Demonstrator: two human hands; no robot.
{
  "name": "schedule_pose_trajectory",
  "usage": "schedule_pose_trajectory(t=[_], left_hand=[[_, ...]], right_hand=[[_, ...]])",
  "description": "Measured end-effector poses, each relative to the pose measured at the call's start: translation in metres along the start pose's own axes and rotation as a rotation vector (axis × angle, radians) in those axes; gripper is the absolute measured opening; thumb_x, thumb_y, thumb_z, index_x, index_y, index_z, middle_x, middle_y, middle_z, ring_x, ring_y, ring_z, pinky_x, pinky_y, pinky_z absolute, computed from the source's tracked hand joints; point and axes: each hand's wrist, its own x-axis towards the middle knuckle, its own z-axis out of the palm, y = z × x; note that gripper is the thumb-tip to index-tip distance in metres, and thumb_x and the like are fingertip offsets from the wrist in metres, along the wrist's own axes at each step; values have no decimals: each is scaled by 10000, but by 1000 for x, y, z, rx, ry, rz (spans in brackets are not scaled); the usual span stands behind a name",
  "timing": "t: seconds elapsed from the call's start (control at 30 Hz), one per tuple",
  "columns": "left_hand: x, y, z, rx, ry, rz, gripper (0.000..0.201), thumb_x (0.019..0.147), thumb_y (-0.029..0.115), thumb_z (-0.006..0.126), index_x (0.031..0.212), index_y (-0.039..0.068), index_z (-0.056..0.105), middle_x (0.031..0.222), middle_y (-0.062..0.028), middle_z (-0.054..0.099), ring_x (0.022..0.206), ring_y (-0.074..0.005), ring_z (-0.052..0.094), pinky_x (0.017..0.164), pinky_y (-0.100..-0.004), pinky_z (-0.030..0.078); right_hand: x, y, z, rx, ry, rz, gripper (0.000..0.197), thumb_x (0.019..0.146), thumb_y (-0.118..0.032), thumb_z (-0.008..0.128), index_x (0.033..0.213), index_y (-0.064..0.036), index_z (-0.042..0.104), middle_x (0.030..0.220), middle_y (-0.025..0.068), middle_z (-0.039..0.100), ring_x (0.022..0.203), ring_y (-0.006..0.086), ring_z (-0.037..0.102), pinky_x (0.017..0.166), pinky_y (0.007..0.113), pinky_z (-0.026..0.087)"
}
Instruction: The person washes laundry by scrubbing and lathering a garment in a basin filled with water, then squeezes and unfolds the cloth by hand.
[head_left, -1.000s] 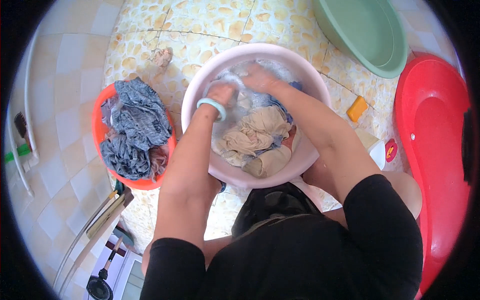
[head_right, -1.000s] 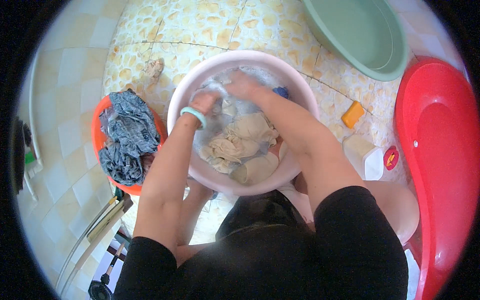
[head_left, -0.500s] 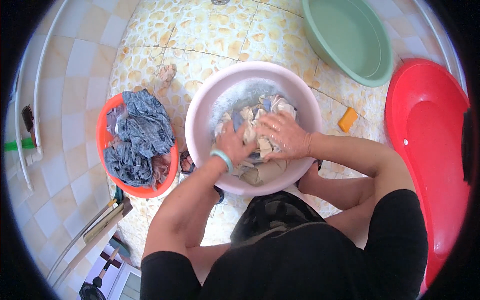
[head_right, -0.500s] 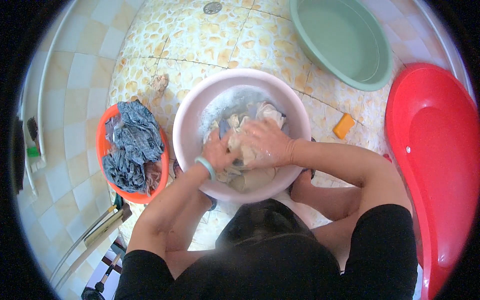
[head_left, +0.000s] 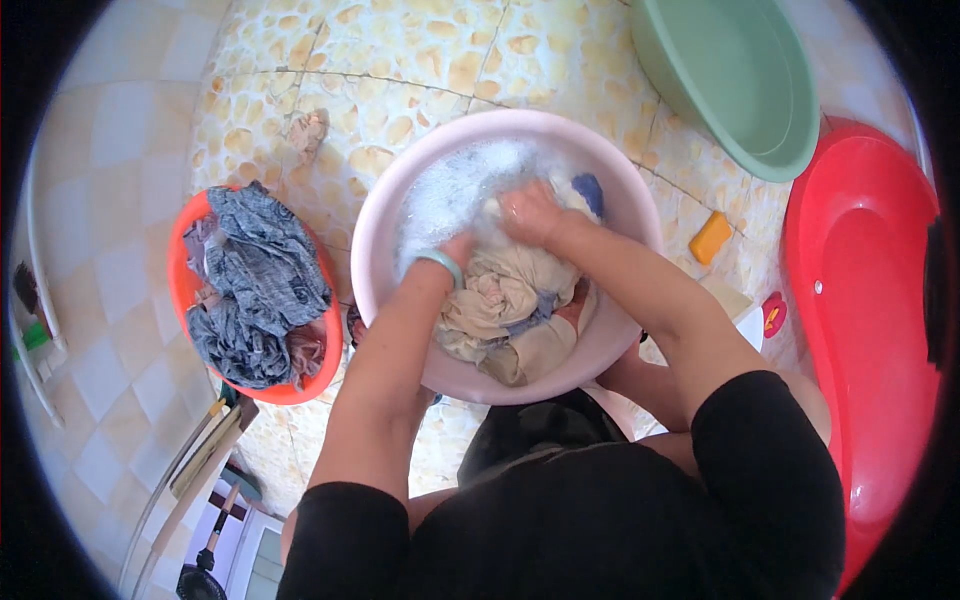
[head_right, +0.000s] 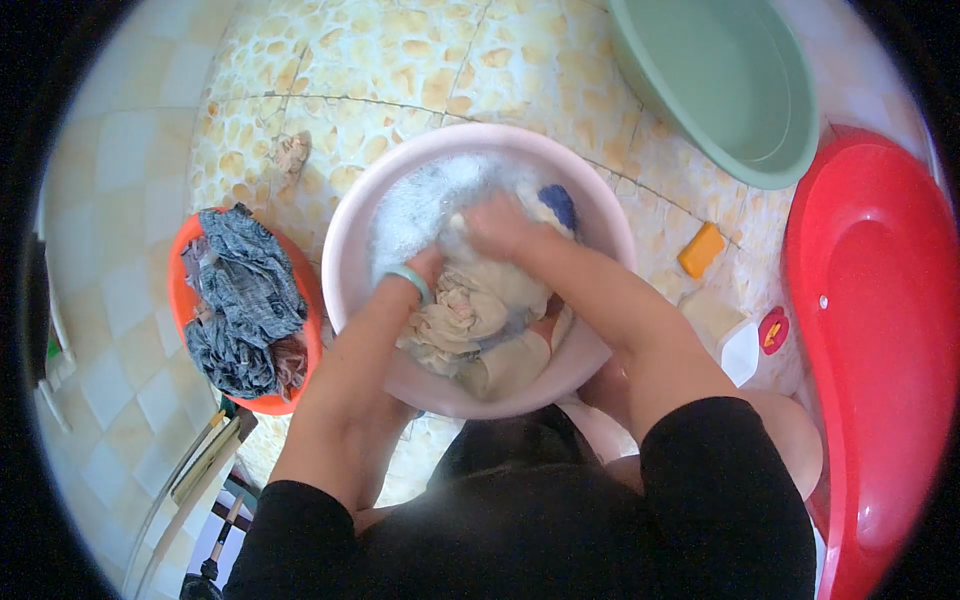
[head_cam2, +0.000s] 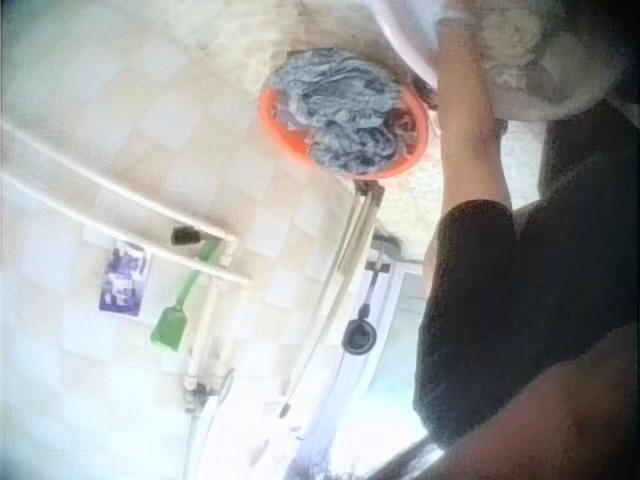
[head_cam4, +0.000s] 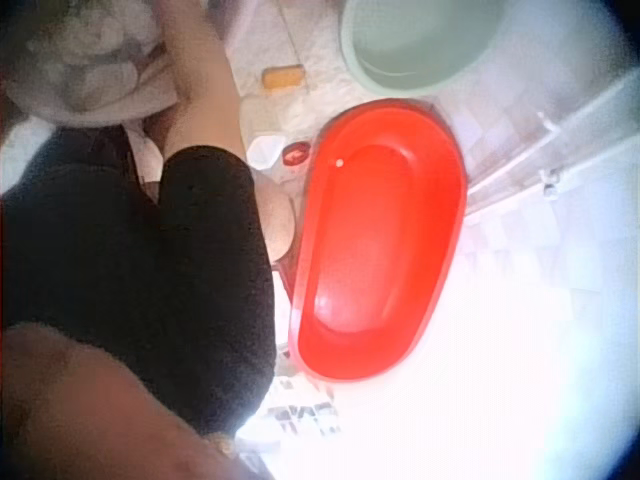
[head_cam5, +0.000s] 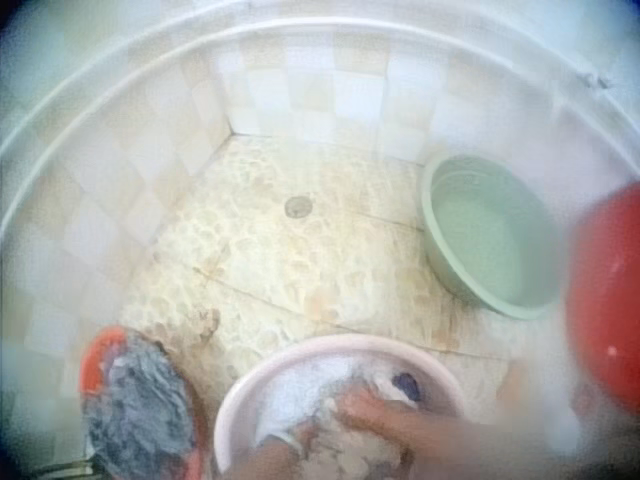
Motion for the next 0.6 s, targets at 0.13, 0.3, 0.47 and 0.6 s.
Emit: schedule_pose_trajectory(t=[0.13,0.3,0.47,0.6], left_hand=[[21,-6,4,143,106,18,458,818,244,464,1251,95,448,1310,-228,370,1174,-362,411,970,-436,339],[79,-46,18,296,91,24,393,832,273,448,1152,60,533,1246,-201,464,1126,-348,475,940,-419,383],[37,-4,-33,243,284,189,354,853,304,425,944,43,647,1028,-172,618,931,-313,593,822,-396,452],[-72,23,-67,-445,44,178,289,816,307,493,881,65,637,754,-174,636,783,-362,603,752,-437,451]], right_hand=[[22,29,43,298,171,-85,243,768,-191,503,951,-78,615,952,207,584,909,374,538,851,425,427],[37,-2,23,583,476,266,333,797,-230,492,992,13,610,1064,243,571,1035,341,537,901,395,415],[-8,8,-47,545,305,241,502,780,-401,524,1037,26,582,1081,247,564,1020,335,545,896,403,408],[-74,-9,-65,712,264,-59,555,777,-483,532,1034,6,580,1047,238,577,973,351,552,872,399,410]])
